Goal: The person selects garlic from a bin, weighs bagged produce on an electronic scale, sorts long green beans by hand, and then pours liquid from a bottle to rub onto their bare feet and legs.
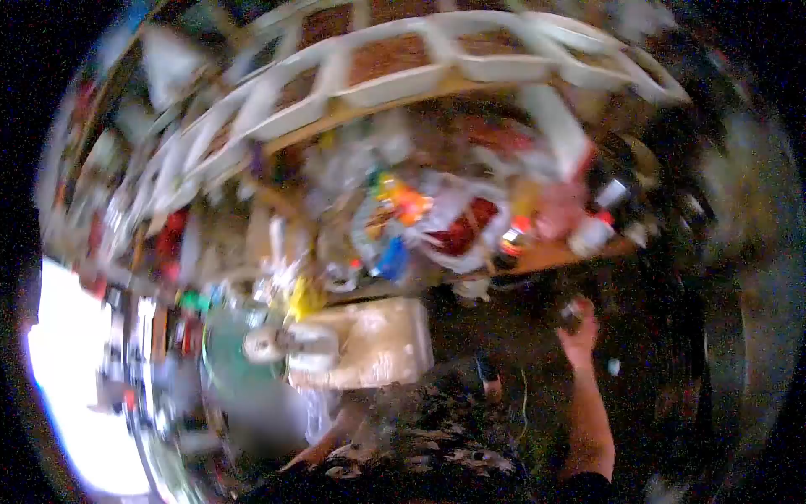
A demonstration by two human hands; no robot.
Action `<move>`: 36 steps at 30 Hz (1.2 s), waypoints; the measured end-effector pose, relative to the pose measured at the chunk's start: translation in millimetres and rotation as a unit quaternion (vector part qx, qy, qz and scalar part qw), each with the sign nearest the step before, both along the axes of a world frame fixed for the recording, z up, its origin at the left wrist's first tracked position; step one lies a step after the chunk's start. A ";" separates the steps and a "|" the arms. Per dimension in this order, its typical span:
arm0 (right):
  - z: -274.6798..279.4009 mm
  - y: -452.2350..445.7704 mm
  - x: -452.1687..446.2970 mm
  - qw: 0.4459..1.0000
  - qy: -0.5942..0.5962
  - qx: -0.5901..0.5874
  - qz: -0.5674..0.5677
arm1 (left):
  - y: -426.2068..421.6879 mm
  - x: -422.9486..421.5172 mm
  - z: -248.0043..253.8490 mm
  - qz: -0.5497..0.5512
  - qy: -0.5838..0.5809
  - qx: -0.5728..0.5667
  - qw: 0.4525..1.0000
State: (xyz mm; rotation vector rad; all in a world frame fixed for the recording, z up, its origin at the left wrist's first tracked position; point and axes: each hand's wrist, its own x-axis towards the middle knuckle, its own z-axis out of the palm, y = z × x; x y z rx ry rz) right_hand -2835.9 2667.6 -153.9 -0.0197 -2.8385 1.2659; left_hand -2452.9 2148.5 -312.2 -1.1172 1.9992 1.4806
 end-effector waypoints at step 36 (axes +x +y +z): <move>82.3 -233.0 157.6 0.832 -0.129 0.099 0.530 | 145.6 93.2 119.8 0.120 0.118 -0.104 0.980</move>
